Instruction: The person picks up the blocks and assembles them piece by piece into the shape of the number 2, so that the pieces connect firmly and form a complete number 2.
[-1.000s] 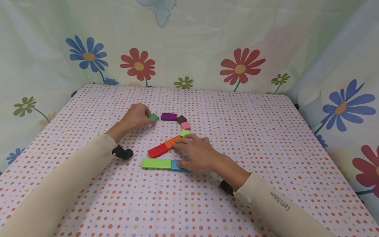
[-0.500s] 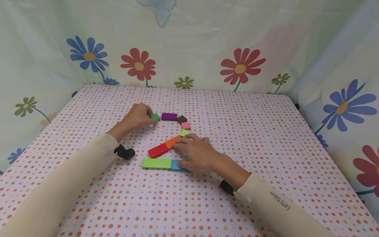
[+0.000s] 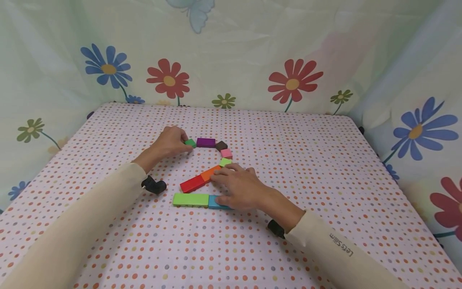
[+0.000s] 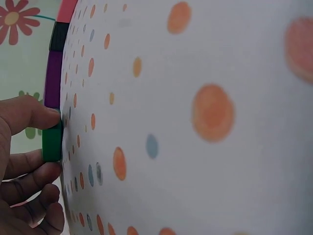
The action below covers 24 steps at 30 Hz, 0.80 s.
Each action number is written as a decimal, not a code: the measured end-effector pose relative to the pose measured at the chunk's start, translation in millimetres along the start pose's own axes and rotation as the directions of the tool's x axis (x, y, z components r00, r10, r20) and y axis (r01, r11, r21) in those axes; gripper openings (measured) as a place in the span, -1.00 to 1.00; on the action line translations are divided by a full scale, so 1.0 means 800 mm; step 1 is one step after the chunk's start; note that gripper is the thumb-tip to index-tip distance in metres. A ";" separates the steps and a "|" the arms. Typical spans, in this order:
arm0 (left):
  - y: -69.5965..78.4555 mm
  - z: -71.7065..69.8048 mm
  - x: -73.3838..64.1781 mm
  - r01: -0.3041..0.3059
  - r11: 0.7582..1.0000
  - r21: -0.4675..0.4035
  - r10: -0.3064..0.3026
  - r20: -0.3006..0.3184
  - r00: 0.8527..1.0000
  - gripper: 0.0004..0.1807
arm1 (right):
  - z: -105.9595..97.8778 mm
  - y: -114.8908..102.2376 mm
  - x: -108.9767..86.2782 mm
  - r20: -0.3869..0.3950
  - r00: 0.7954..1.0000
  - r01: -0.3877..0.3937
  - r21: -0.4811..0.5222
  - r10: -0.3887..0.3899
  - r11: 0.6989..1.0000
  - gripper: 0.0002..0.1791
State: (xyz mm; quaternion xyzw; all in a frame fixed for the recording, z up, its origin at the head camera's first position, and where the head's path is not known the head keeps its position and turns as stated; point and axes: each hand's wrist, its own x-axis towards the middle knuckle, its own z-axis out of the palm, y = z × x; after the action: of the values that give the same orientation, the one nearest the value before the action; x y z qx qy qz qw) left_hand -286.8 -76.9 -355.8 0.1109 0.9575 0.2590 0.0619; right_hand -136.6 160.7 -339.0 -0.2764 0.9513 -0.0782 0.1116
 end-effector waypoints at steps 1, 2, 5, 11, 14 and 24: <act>0.000 0.000 0.000 0.001 1.000 0.001 -0.001 -0.001 1.000 -0.61 | 0.000 0.000 0.000 -0.001 1.000 0.002 0.000 -0.002 1.000 -0.30; 0.000 0.000 0.000 0.000 1.000 0.000 0.000 -0.003 1.000 -0.61 | 0.000 0.000 0.000 -0.002 1.000 0.004 0.001 -0.004 1.000 -0.30; -0.001 0.001 -0.001 -0.008 1.000 -0.001 0.008 -0.007 1.000 -0.61 | 0.000 0.000 0.000 -0.002 1.000 0.004 0.000 -0.004 1.000 -0.30; -0.003 0.003 -0.002 -0.009 1.000 -0.009 0.009 0.007 1.000 -0.56 | 0.000 0.000 0.000 -0.002 1.000 0.003 -0.003 -0.003 1.000 -0.30; -0.003 0.003 -0.003 -0.018 1.000 0.005 0.018 0.017 1.000 -0.49 | 0.000 0.001 0.001 0.000 1.000 0.004 -0.006 -0.004 1.000 -0.30; -0.003 0.000 -0.011 -0.038 0.999 0.029 0.036 0.077 0.996 -0.25 | 0.001 0.000 -0.001 -0.001 1.000 0.006 -0.002 -0.006 1.000 -0.28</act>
State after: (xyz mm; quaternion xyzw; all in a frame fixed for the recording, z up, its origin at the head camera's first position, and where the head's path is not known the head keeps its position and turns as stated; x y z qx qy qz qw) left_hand -278.7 -81.3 -356.6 0.1394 0.9561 0.2409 0.0917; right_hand -135.9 161.4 -339.5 -0.2791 0.9507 -0.0778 0.1105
